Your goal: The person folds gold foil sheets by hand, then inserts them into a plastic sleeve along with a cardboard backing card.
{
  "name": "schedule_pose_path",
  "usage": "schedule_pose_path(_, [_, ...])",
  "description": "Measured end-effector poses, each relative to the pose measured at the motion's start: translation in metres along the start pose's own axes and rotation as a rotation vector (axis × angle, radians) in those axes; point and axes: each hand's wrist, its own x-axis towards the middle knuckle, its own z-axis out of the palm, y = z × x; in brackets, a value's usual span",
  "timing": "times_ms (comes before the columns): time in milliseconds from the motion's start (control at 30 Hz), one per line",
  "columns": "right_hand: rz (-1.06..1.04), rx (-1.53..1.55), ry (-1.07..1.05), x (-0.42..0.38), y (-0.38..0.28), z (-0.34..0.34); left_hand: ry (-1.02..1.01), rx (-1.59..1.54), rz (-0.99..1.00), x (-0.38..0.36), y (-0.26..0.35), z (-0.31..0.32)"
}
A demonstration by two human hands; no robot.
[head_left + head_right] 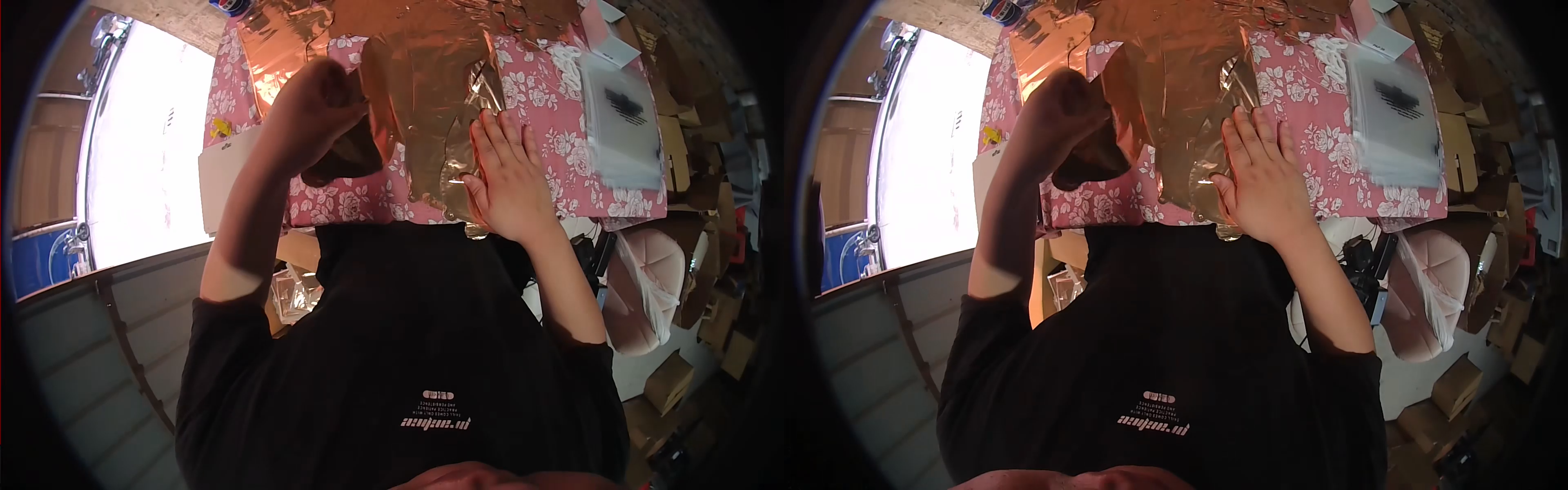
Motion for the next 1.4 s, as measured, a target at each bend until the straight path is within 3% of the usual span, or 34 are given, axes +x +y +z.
schedule_pose_path(67, [0.001, -0.003, 0.0, -0.001, 0.0, -0.001, 0.1, -0.259, 0.337, 0.012, -0.006, 0.021])
schedule_pose_path(100, [0.003, -0.003, 0.0, -0.001, -0.001, -0.002, 0.1, -0.261, 0.337, 0.011, 0.016, 0.021])
schedule_pose_path(167, [-0.001, -0.003, 0.001, 0.0, -0.002, -0.002, -0.25, 0.024, 0.161, 0.008, 0.076, 0.016])
schedule_pose_path(200, [0.001, 0.003, 0.01, 0.0, -0.002, -0.001, -0.229, -0.088, 0.33, 0.014, 0.064, 0.034])
schedule_pose_path(300, [0.004, -0.005, 0.006, 0.0, 0.0, 0.001, -0.339, -0.108, 0.325, 0.025, 0.059, 0.062])
schedule_pose_path(367, [0.015, -0.015, -0.005, -0.001, 0.003, 0.001, -0.517, -0.61, 0.056, 0.033, 0.047, 0.077])
schedule_pose_path(400, [-0.007, 0.026, 0.024, -0.002, 0.004, 0.002, -0.527, -0.605, 0.059, 0.032, 0.046, 0.079])
schedule_pose_path(467, [-0.018, 0.071, 0.047, -0.005, 0.004, 0.002, -0.205, -0.249, 0.11, 0.023, 0.038, 0.081])
schedule_pose_path(500, [-0.019, 0.079, 0.066, -0.005, 0.003, 0.0, -0.079, -0.017, 0.313, 0.022, 0.021, 0.09])
schedule_pose_path(533, [-0.024, 0.087, 0.086, -0.004, 0.002, -0.001, -0.08, -0.018, 0.311, 0.019, 0.013, 0.098])
schedule_pose_path(600, [-0.04, 0.062, 0.062, -0.004, 0.005, 0.003, 0.146, 0.268, 0.752, 0.011, 0.004, 0.111])
schedule_pose_path(767, [0.054, 0.11, 0.079, -0.004, 0.002, 0.001, -0.133, 0.349, 0.591, 0.0, 0.011, 0.13])
schedule_pose_path(1100, [0.008, 0.119, 0.031, -0.003, 0.005, 0.001, -0.138, 0.383, 0.697, -0.002, 0.006, 0.137])
schedule_pose_path(1300, [-0.013, 0.479, 0.099, -0.004, 0.02, -0.011, -0.126, 0.409, 0.705, -0.006, 0.007, 0.135])
schedule_pose_path(1367, [0.071, 1.166, 0.336, -0.008, 0.032, -0.001, -0.144, 0.425, 0.704, -0.006, 0.008, 0.133])
schedule_pose_path(1400, [0.074, 1.162, 0.335, -0.008, 0.036, -0.004, -0.146, 0.421, 0.706, -0.007, 0.008, 0.134])
